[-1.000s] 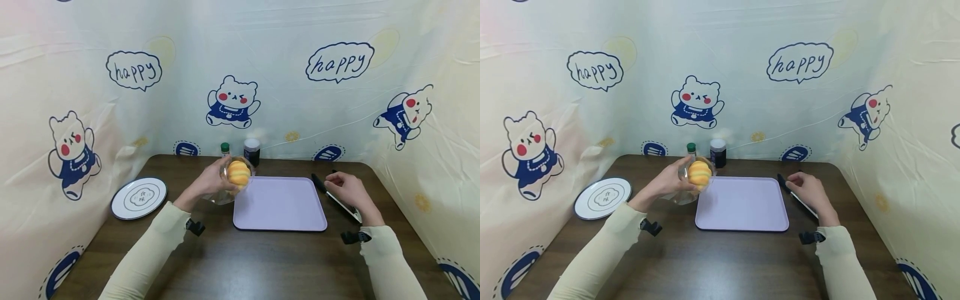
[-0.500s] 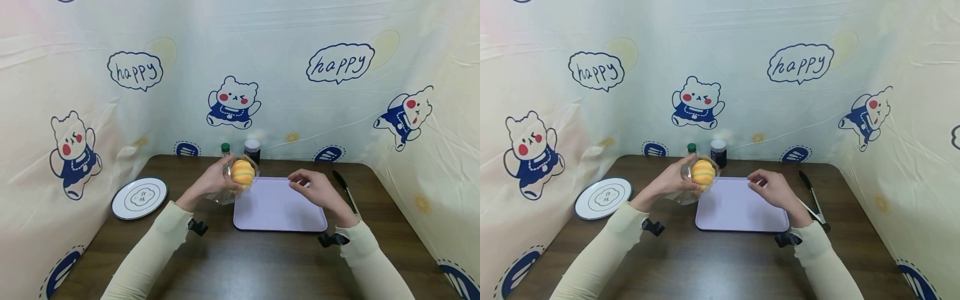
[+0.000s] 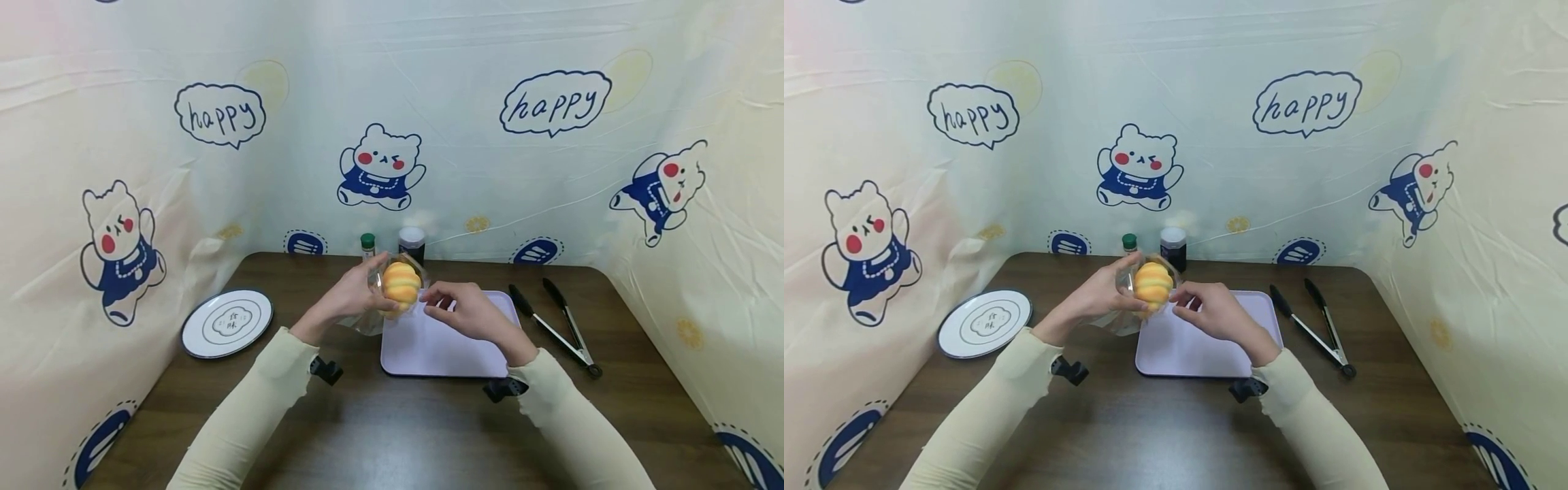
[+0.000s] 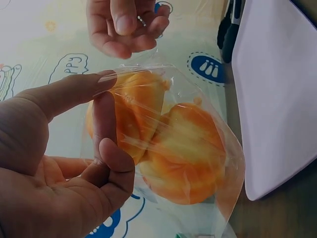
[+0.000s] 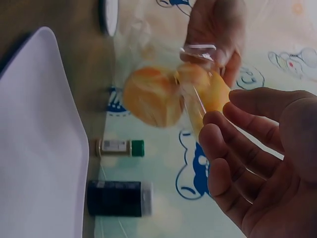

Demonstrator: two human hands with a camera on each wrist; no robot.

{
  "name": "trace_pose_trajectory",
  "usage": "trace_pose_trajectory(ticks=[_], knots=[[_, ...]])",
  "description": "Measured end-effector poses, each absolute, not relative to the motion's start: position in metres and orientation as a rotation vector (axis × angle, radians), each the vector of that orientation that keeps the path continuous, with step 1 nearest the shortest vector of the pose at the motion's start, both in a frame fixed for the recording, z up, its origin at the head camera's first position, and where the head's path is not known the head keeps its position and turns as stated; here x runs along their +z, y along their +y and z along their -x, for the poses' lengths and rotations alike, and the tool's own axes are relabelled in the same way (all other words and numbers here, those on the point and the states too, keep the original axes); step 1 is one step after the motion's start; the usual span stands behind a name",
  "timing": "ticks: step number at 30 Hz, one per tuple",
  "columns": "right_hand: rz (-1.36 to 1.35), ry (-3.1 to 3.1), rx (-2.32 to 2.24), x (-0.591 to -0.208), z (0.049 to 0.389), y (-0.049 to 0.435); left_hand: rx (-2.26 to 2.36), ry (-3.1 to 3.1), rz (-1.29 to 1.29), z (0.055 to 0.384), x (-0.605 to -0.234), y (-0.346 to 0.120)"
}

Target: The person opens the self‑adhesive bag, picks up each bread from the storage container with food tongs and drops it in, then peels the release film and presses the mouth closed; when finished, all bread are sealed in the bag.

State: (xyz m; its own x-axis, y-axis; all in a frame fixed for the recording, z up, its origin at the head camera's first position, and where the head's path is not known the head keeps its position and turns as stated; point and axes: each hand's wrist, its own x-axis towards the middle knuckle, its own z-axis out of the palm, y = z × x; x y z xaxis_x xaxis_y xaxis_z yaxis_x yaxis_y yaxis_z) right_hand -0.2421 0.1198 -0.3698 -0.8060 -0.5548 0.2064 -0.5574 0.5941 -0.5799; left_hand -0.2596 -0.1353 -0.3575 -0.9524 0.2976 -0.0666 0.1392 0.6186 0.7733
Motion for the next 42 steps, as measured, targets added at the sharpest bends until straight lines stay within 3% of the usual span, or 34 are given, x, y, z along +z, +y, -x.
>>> trace_pose_trajectory(ticks=[20,42], knots=[[-1.012,-2.691,0.865,-0.379,0.242,0.092,1.326,2.6,-0.383,0.26,-0.357,-0.133],[-0.938,-2.665,0.736,-0.37,0.241,0.1,1.338,2.645,-0.337,0.263,-0.358,-0.138]])
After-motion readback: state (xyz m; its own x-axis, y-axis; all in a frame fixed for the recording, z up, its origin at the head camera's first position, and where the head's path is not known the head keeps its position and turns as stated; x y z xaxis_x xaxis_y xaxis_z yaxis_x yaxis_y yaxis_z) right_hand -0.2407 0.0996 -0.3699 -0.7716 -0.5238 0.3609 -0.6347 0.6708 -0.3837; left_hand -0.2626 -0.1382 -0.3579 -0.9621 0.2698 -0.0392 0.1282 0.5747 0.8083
